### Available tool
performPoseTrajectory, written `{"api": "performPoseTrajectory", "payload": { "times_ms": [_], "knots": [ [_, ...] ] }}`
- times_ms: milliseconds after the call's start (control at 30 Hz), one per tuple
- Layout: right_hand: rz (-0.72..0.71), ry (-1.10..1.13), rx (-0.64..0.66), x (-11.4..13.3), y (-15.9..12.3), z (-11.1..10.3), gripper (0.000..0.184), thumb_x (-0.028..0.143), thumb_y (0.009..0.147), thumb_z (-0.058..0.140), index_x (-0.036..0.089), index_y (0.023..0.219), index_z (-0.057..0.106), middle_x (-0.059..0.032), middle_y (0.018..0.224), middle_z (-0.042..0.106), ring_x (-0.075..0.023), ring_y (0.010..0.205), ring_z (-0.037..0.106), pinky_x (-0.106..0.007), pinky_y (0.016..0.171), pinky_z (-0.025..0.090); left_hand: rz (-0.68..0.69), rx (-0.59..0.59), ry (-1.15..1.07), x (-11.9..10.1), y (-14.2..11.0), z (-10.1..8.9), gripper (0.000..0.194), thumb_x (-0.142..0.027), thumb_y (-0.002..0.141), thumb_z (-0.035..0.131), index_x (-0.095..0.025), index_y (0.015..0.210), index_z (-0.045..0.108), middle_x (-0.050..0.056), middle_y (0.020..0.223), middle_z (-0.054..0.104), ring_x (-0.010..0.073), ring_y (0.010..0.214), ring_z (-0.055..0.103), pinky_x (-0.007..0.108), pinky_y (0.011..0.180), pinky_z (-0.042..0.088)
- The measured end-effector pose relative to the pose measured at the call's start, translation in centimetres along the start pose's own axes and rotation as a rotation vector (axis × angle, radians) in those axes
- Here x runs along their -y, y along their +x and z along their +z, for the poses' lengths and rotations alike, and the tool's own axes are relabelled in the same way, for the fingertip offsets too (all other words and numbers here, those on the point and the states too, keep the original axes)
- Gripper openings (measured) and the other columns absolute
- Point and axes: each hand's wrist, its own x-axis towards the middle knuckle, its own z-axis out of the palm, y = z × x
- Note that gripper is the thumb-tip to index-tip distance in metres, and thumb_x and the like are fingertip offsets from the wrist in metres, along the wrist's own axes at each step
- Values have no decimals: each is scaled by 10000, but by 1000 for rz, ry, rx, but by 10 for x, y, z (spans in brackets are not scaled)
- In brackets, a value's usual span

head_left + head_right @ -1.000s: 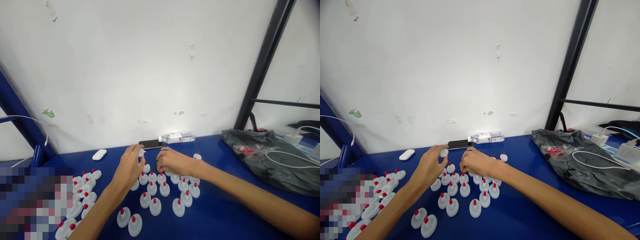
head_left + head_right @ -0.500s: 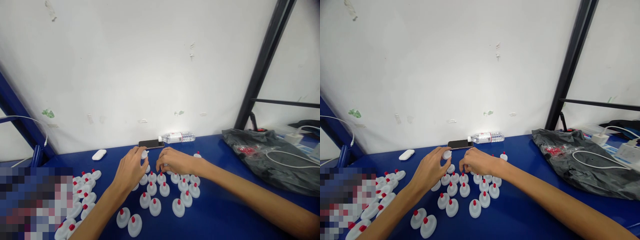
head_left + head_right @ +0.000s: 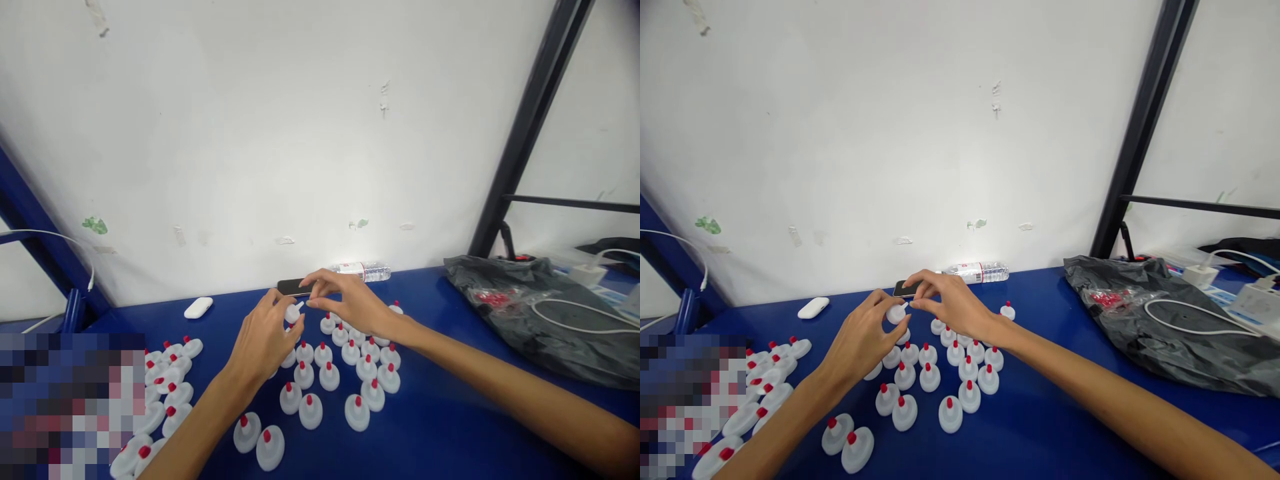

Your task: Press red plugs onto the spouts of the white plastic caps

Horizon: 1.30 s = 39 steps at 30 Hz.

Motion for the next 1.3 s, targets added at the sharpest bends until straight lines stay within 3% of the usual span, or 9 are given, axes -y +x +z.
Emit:
{"api": "performPoseTrajectory", "payload": {
  "times_ms": [100, 333, 767, 833, 933, 1067, 1167, 1233, 1300],
  "knots": [
    [47, 138, -65, 2, 1, 1, 275, 212, 951, 701, 257, 1215, 640, -10, 941, 735, -174, 924, 730, -365, 903, 588, 36, 3, -10, -1, 0, 0, 225, -333, 967, 623, -175, 1122, 663, 32, 1038, 621, 125, 736, 590, 303, 672, 514],
    [63, 263, -22, 2, -1, 2, 292, 201, 915, 746, 256, 1193, 672, 7, 887, 746, -166, 864, 742, -358, 870, 598, 105, -26, -18, -4, -4, 3, 176, -295, 958, 607, -200, 1064, 711, 31, 989, 554, 130, 673, 552, 283, 604, 451],
    [161, 386, 25, 0, 0, 2, 313, 314, 875, 791, 249, 1157, 673, 6, 850, 730, -190, 820, 742, -372, 817, 600, 107, -96, -100, -10, -2, 4, 257, -301, 989, 577, -233, 1215, 680, 18, 964, 454, 139, 680, 481, 269, 559, 388],
    [208, 420, 5, -2, 0, 2, 392, 392, 848, 814, 254, 1180, 657, -14, 933, 720, -189, 828, 724, -369, 792, 598, 82, -86, -165, -10, -2, 4, 289, -333, 980, 609, -267, 1257, 658, 17, 1011, 467, 138, 705, 515, 278, 597, 423],
    [275, 342, -47, -1, -1, 4, 541, 502, 832, 811, 284, 1290, 621, -79, 1268, 642, -218, 1031, 679, -386, 854, 586, 40, -57, -287, -11, -3, 4, 289, -360, 954, 658, -301, 1237, 667, 16, 1080, 507, 134, 718, 541, 303, 660, 460],
    [293, 405, 119, 11, -6, 6, 526, 557, 976, 622, 289, 1421, 542, -93, 1410, 590, -225, 1237, 600, -376, 975, 539, 6, 15, -475, -20, -5, 3, 222, -370, 918, 700, -266, 1115, 707, 18, 1099, 605, 149, 745, 552, 308, 697, 460],
    [271, 447, 191, 21, -8, 8, 424, 521, 1029, 550, 252, 1353, 599, -64, 1155, 696, -152, 915, 665, -264, 733, 547, -36, 106, -620, -31, -7, 3, 142, -356, 903, 702, -241, 981, 729, -2, 931, 665, 140, 671, 520, 285, 632, 422],
    [282, 429, 202, 24, -8, 9, 391, 514, 1043, 520, 232, 1286, 640, -32, 960, 697, -106, 677, 588, -222, 556, 460, -99, 159, -714, -37, -8, 2, 158, -365, 875, 721, -210, 846, 719, -26, 712, 601, 127, 583, 458, 273, 562, 374],
    [271, 414, 207, 22, -8, 10, 365, 501, 1043, 524, 222, 1232, 664, -24, 918, 688, -99, 640, 557, -218, 527, 423, -169, 209, -825, -41, -9, 1, 189, -379, 852, 737, -192, 835, 714, -42, 620, 537, 120, 552, 433, 262, 523, 350]
  ]
}}
